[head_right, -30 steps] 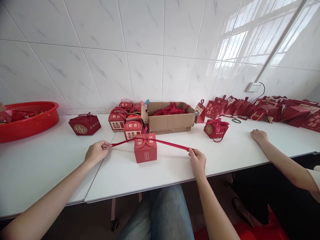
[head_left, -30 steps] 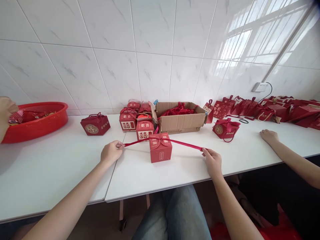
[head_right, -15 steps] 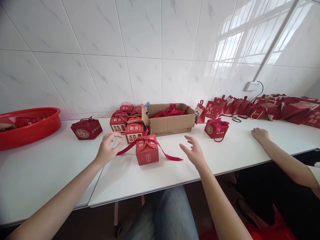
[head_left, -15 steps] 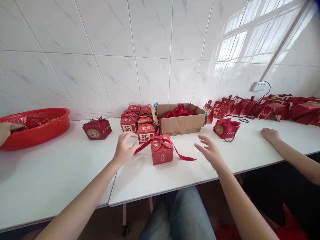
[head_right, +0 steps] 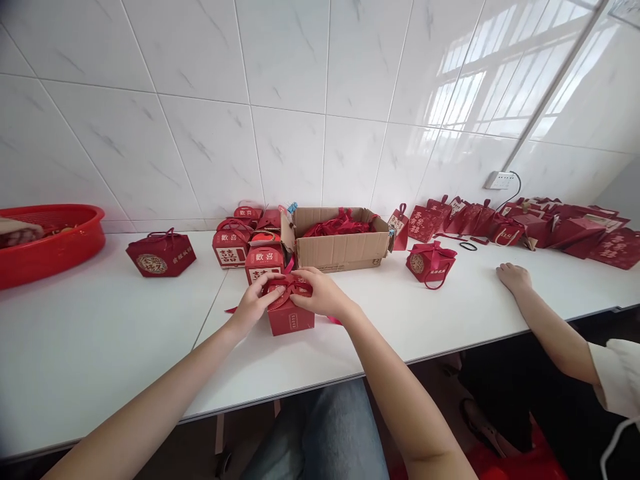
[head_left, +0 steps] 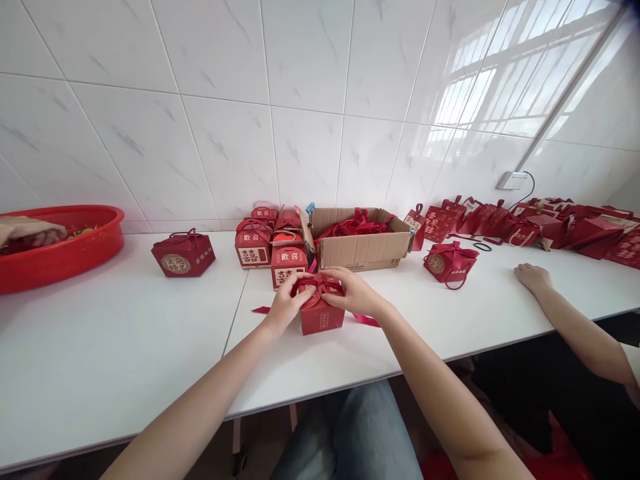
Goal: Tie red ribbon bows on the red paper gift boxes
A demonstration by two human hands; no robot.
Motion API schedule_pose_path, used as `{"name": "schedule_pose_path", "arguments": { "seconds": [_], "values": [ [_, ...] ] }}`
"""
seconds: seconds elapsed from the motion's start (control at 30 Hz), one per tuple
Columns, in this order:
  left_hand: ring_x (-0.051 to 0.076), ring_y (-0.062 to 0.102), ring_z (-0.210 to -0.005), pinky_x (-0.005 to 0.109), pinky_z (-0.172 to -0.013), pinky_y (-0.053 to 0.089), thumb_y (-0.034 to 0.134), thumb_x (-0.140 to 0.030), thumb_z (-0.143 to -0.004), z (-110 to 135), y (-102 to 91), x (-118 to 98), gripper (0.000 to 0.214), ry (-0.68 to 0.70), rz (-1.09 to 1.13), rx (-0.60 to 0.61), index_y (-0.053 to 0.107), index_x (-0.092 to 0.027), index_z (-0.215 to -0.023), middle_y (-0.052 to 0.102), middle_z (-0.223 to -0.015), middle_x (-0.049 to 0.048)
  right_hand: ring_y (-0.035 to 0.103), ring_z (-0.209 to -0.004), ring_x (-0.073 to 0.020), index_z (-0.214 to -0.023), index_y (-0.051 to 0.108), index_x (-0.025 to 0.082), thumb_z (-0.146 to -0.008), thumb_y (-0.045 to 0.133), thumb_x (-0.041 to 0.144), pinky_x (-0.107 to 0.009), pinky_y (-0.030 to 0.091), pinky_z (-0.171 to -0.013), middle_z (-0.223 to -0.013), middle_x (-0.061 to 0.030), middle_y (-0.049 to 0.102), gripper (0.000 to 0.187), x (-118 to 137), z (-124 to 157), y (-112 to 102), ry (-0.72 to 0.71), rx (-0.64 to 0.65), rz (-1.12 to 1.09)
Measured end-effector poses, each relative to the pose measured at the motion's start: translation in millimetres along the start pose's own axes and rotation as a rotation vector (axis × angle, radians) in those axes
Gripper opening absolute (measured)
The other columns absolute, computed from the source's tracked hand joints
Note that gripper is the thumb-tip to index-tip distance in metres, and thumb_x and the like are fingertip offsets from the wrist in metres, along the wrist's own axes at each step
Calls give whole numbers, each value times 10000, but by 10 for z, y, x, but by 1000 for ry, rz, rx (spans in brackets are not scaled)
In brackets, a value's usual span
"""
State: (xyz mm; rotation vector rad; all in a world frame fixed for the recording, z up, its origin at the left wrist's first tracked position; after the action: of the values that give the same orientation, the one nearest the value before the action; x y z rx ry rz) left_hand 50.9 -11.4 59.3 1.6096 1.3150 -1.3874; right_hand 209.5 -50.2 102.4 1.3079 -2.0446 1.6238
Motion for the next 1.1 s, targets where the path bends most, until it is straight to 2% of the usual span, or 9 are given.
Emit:
{"name": "schedule_pose_path", "arguments": {
  "seconds": [0.17, 0.4, 0.5, 0.67, 0.8, 1.1],
  "values": [
    [233, 599, -1018, 338, -864, 485, 653, -422, -765, 13, 16, 9, 369, -36, 30, -11, 589, -222, -1067, 616, -1128, 54, 541, -1138, -219, -1255, 562, 217, -828, 590, 302, -379, 461, -970, -1246, -108, 542, 436, -58, 9, 28, -7, -26, -12],
    [237, 605, -995, 347, -841, 491, 655, -399, -769, 7, 16, 23, 340, -70, 31, 1, 582, -227, -1052, 611, -1120, 56, 452, -1272, -296, -1381, 477, 242, -847, 546, 536, -456, 401, -1043, -1463, -116, 373, 614, -50, 64, 74, 29, 141, 108],
    [236, 611, -975, 338, -804, 502, 657, -401, -767, 7, 20, 34, 335, -86, 41, 9, 584, -233, -1048, 616, -1106, 54, 473, -1250, -280, -1387, 465, 280, -884, 505, 499, -451, 413, -1031, -1457, -97, 375, 550, -37, 70, 78, 16, 141, 113],
    [240, 620, -953, 312, -714, 521, 658, -430, -764, 21, 29, 49, 346, -100, 68, 27, 587, -249, -1051, 622, -1091, 51, 515, -1186, -229, -1332, 511, 242, -877, 542, 341, -386, 438, -1015, -1320, -106, 466, 467, -58, 42, 61, -10, 57, 35],
    [246, 628, -940, 322, -701, 530, 647, -432, -772, 29, 39, 55, 352, -108, 85, 36, 578, -254, -1068, 625, -1095, 53, 509, -1179, -216, -1324, 503, 255, -871, 558, 326, -373, 444, -1004, -1305, -98, 458, 463, -60, 39, 55, -26, 50, -4],
    [239, 604, -1015, 343, -843, 489, 648, -407, -775, 4, 37, 42, 327, -54, 49, 20, 591, -233, -1045, 624, -1128, 58, 497, -1198, -209, -1313, 516, 282, -861, 594, 394, -386, 427, -1028, -1318, -89, 447, 472, -49, 23, 34, -62, 148, -72]
  ]
}}
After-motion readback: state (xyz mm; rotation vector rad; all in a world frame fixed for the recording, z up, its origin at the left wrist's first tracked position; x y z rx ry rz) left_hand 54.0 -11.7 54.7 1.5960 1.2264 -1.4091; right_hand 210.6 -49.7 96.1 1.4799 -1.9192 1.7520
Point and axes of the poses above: each hand's wrist, its own z-axis away from the middle knuckle, its own y-axis out of the palm, x = y × z, the point moved 5 cm from there along -z, towards the middle knuckle
